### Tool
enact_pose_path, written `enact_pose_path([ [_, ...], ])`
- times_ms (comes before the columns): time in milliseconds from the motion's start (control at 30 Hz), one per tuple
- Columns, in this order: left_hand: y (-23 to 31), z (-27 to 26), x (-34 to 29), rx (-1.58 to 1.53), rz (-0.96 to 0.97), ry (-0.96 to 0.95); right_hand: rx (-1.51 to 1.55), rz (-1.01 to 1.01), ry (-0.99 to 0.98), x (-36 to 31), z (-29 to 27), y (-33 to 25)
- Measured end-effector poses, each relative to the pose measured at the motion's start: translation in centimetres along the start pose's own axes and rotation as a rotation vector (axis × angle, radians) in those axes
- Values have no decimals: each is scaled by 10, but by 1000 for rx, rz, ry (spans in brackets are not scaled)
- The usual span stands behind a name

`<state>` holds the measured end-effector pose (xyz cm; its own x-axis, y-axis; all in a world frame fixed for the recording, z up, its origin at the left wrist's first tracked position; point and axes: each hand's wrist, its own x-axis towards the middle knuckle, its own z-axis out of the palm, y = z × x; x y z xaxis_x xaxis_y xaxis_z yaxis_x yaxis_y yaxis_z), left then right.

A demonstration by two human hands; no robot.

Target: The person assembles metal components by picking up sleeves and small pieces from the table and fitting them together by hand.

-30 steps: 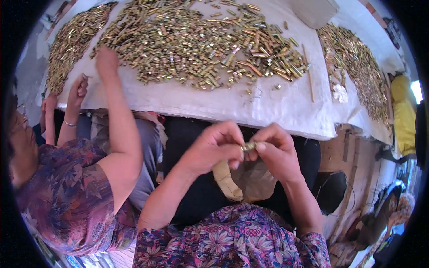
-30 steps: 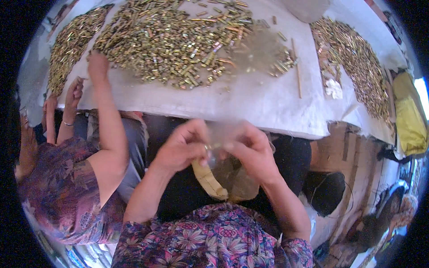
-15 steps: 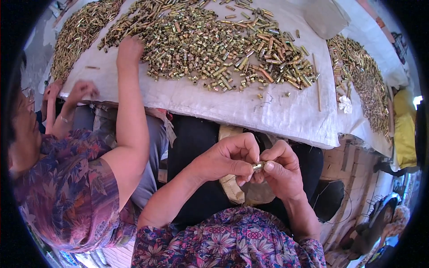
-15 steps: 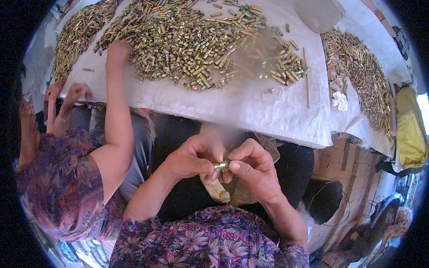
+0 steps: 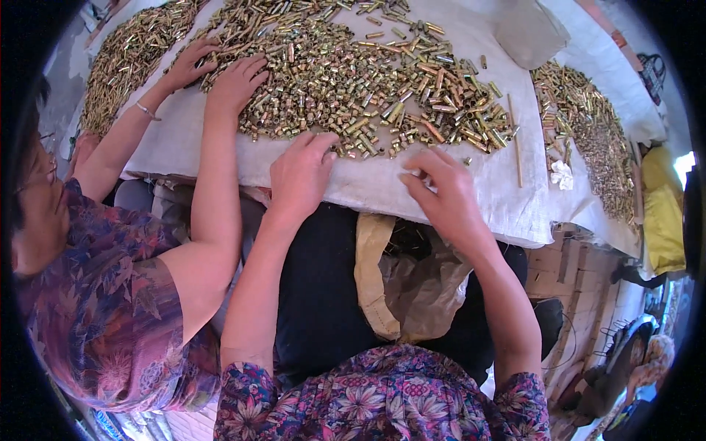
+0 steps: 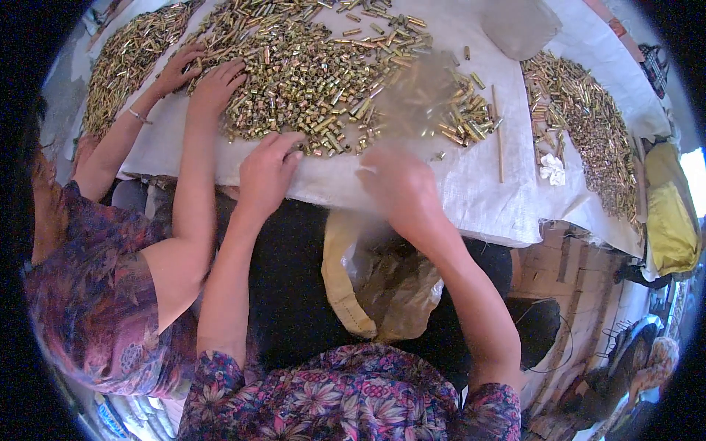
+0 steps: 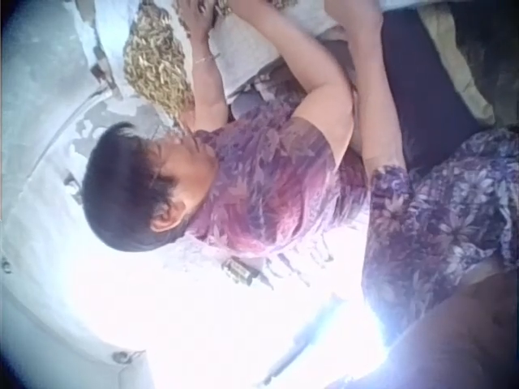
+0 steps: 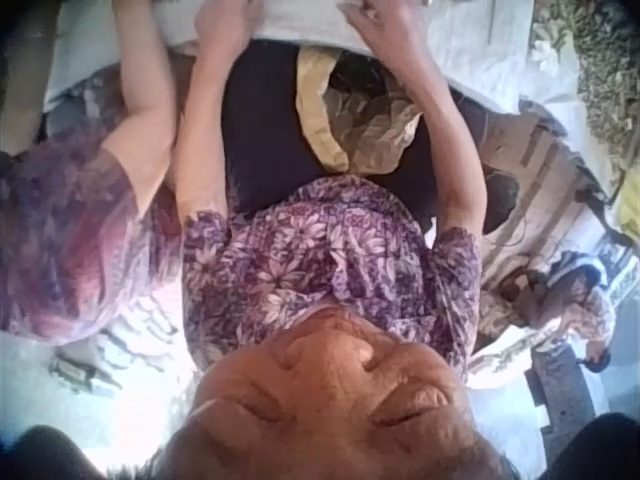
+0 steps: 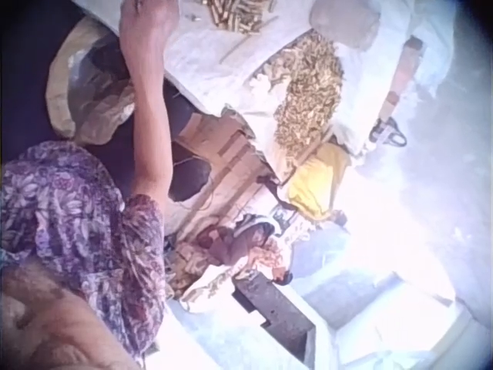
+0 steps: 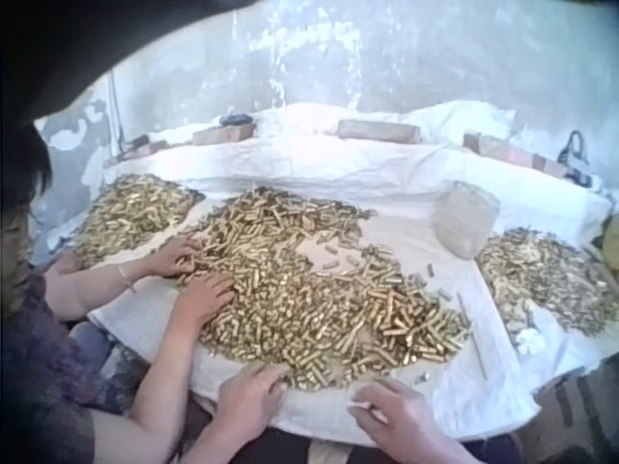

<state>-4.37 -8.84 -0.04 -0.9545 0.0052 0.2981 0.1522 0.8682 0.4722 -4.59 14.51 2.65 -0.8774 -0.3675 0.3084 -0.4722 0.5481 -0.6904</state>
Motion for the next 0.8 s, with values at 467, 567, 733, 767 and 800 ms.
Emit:
enact_pose_path([
  [467,-11,7,-1,-237,-88,56,-404,-213,130,44,54,26],
  [567,0,-5,-7,-733,-297,-24,-323,-235,213,41,45,28],
  [733,14,-16,-27,-1196,-430,-107,251,249,34,7,25,14],
  [767,21,-18,-31,-1191,-444,-148,516,384,-6,0,17,5],
  [800,27,-19,-35,-1184,-454,-187,782,514,-45,-7,12,-1],
])
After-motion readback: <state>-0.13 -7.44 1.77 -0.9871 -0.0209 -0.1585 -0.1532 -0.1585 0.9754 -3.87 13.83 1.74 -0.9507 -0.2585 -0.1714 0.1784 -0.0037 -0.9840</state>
